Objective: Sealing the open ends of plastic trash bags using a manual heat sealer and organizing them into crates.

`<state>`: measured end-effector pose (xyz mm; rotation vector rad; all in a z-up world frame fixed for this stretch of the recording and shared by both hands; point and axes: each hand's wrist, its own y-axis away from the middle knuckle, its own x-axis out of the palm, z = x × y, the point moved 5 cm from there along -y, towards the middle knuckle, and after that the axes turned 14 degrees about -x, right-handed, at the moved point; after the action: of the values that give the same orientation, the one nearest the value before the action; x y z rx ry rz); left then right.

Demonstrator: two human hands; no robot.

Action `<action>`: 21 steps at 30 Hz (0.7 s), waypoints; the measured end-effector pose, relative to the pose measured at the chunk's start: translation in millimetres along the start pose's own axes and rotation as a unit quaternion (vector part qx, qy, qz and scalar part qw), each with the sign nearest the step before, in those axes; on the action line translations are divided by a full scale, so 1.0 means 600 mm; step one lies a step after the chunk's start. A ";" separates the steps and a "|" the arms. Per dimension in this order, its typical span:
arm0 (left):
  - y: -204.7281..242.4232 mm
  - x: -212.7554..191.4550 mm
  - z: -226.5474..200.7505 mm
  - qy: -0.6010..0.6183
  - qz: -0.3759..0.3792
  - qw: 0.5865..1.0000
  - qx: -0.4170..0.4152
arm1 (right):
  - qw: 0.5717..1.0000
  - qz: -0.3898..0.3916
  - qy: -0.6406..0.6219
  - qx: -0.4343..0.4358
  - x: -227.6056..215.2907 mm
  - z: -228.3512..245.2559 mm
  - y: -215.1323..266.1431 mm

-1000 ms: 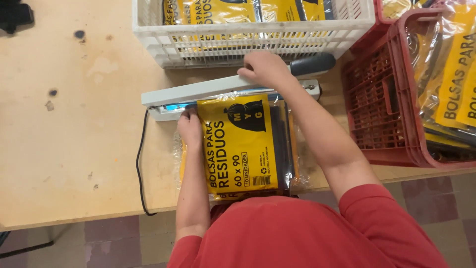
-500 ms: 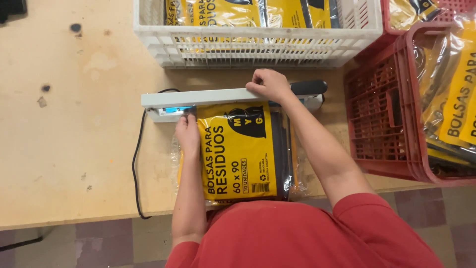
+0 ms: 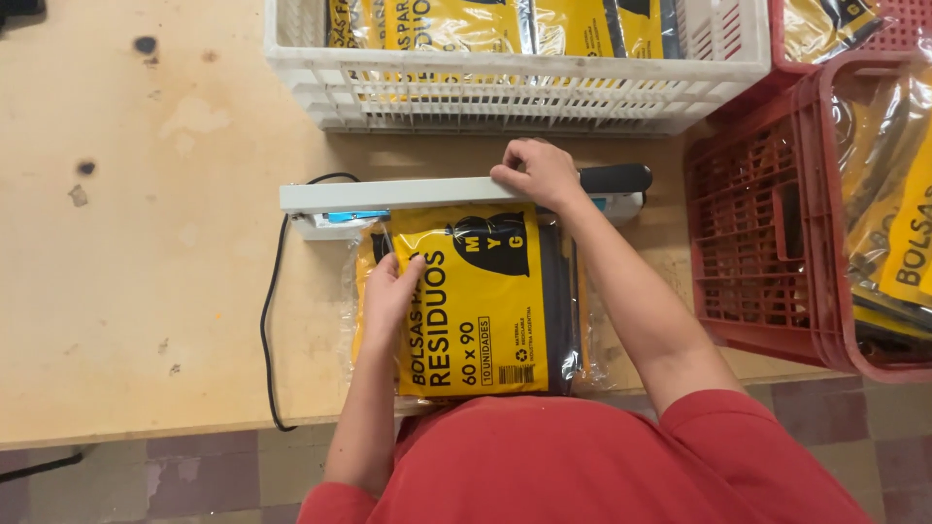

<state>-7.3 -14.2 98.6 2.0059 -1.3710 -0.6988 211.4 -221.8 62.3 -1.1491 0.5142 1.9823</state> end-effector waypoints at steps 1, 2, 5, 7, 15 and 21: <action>-0.012 -0.002 0.013 0.001 -0.001 1.000 0.000 | 1.000 0.001 0.000 -0.001 0.000 0.000 0.000; -0.024 -0.004 0.026 -0.001 0.000 1.000 0.005 | 1.000 0.002 0.000 0.004 0.001 -0.001 0.001; 0.002 0.002 0.005 -0.010 -0.009 1.000 0.000 | 1.000 0.004 0.000 0.005 -0.002 0.001 0.000; 0.021 0.005 -0.007 -0.019 -0.018 1.000 -0.012 | 1.000 0.003 -0.002 0.002 -0.003 0.003 0.001; 0.056 0.011 -0.029 -0.069 -0.033 0.996 -0.039 | 1.000 -0.001 0.007 -0.010 -0.002 0.003 0.000; 0.066 0.008 -0.035 -0.065 -0.031 0.996 -0.046 | 0.999 -0.028 -0.010 -0.023 -0.009 0.009 -0.002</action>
<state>-15.6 -25.9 141.2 1.9660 -1.3292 -0.9181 211.3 -219.7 69.8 -1.1578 0.4220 1.9648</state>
